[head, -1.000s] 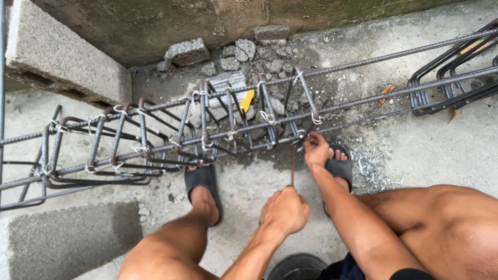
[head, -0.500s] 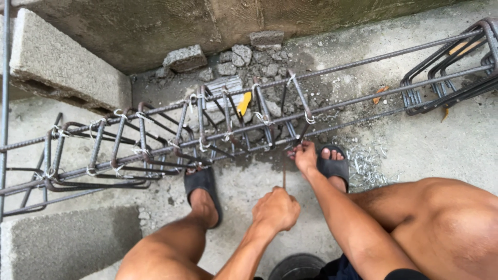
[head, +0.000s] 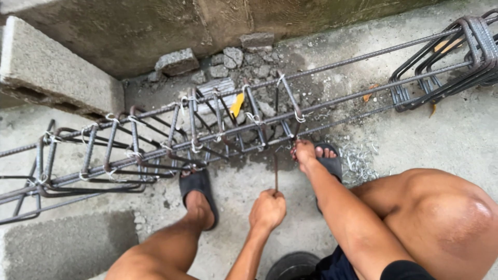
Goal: Tying steel rebar intersections with wire using a manual hook tool.
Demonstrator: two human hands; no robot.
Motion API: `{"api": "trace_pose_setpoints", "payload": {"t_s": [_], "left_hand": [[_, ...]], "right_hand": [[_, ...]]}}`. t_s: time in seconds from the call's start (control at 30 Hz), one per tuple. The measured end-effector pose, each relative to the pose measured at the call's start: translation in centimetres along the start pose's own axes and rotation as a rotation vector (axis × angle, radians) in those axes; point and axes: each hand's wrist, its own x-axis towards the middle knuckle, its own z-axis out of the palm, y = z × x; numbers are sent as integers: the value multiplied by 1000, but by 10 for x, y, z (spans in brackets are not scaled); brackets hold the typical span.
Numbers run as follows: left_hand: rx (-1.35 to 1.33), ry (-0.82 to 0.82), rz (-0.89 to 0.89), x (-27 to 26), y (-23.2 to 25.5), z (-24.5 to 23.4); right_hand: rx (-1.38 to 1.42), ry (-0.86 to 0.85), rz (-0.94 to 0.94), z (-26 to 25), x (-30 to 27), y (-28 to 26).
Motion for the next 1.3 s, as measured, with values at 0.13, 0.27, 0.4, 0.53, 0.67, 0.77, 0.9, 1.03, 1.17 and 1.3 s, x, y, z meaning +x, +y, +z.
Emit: {"api": "trace_pose_setpoints", "payload": {"t_s": [0.13, 0.27, 0.4, 0.53, 0.67, 0.77, 0.9, 1.03, 1.17, 1.3], "left_hand": [[-25, 60, -11, -7, -9, 14], [-45, 50, 10, -9, -14, 21], [-193, 150, 72, -23, -19, 32], [875, 891, -129, 212, -220, 128], [-402, 56, 46, -16, -33, 41], [-481, 82, 119, -11, -42, 48], [-613, 61, 133, -8, -58, 56], [-968, -26, 135, 27, -86, 87], [-825, 19, 171, 11, -79, 82], [-752, 26, 199, -4, -61, 62]], "right_hand": [[21, -93, -12, -6, -19, -15], [43, -97, 6, -3, -24, -20], [78, -57, 48, 3, -26, -22], [92, -46, 57, 7, -30, -23], [60, -36, 68, 8, -42, -31], [2, -10, 62, 7, -45, -29], [-39, -47, 42, 0, -45, -21], [-94, -53, 20, -12, -42, -18], [-84, -63, -26, -19, -29, 1], [-189, 46, -130, -18, -44, -3]]}}
